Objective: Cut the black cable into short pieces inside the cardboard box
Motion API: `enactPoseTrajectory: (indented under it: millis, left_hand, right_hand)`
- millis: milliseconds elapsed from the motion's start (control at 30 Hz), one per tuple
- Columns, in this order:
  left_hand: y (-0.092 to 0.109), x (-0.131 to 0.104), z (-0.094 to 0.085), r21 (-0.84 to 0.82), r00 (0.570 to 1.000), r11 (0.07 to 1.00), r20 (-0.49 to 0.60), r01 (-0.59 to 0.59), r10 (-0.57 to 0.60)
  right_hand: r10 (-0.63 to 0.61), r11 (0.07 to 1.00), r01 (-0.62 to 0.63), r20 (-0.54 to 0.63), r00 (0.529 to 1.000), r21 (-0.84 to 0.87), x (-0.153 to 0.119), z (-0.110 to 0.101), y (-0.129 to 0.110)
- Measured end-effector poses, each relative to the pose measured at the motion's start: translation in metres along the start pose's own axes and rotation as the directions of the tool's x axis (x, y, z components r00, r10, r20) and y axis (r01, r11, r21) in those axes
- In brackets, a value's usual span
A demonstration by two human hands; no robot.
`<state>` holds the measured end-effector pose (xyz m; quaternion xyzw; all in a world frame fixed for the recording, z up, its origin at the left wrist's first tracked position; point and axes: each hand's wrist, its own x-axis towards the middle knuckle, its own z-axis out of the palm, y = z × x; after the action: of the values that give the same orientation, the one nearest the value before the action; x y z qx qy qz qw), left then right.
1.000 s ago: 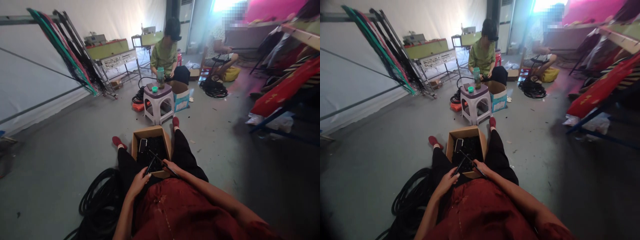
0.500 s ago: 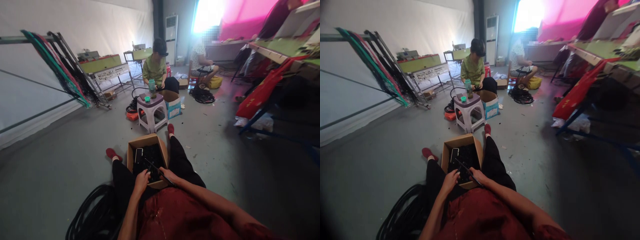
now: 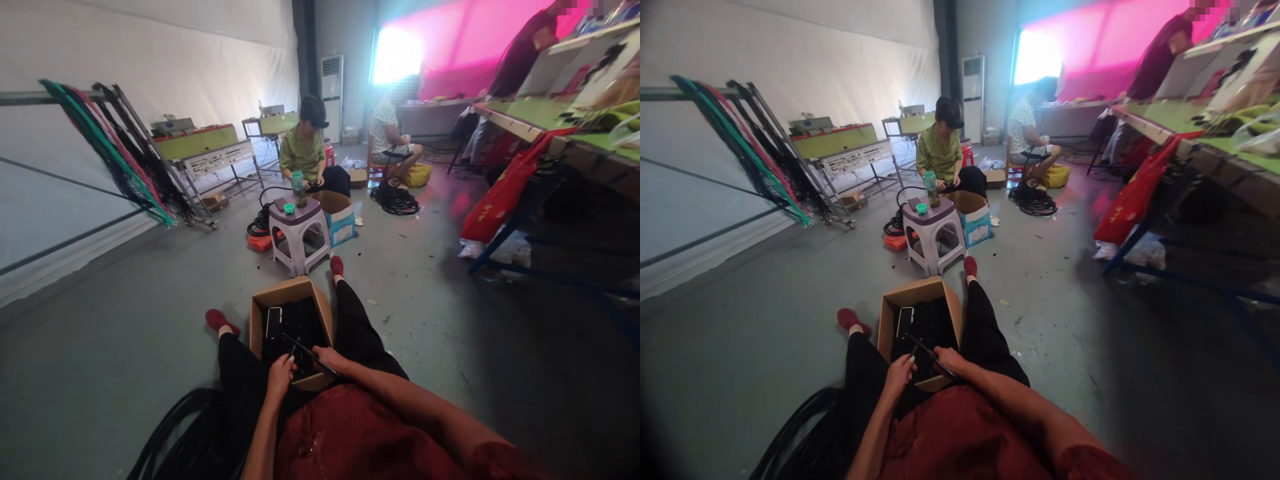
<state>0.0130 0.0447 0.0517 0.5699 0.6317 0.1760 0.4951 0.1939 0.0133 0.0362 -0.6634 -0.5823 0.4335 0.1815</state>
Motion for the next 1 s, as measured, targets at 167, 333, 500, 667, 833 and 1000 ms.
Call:
enactPoseTrajectory:
  millis: [167,333,500,667,833,1000]
  left_hand:
    - [-0.006,0.002,0.001,-0.028,1.000,0.999,-0.005,0.029,-0.030]
    - [-0.011,0.001,0.007,-0.056,0.999,0.997,0.001,0.047,-0.047]
    - [-0.016,0.001,0.009,-0.087,0.999,0.995,-0.016,0.041,-0.043]
    - [-0.020,-0.002,0.010,-0.142,0.999,0.989,-0.030,0.030,-0.035]
    - [-0.020,-0.008,0.013,-0.187,1.000,0.982,-0.016,0.008,-0.011]
    - [-0.019,-0.015,0.013,-0.245,1.000,0.969,0.011,-0.004,0.007]
  right_hand:
    - [0.038,0.996,-0.034,0.047,0.998,-0.079,-0.001,-0.001,-0.004]
    - [0.082,0.989,-0.071,0.077,0.994,-0.131,-0.001,-0.001,-0.004]
    - [0.106,0.989,-0.099,0.069,0.992,-0.107,0.004,-0.002,-0.002]
    - [0.101,0.995,-0.101,0.039,0.994,-0.005,0.003,-0.003,-0.003]
    - [0.098,0.973,-0.113,0.082,0.992,0.203,-0.001,-0.002,-0.014]
    - [0.066,0.924,-0.100,0.104,0.992,0.369,0.011,-0.004,-0.033]
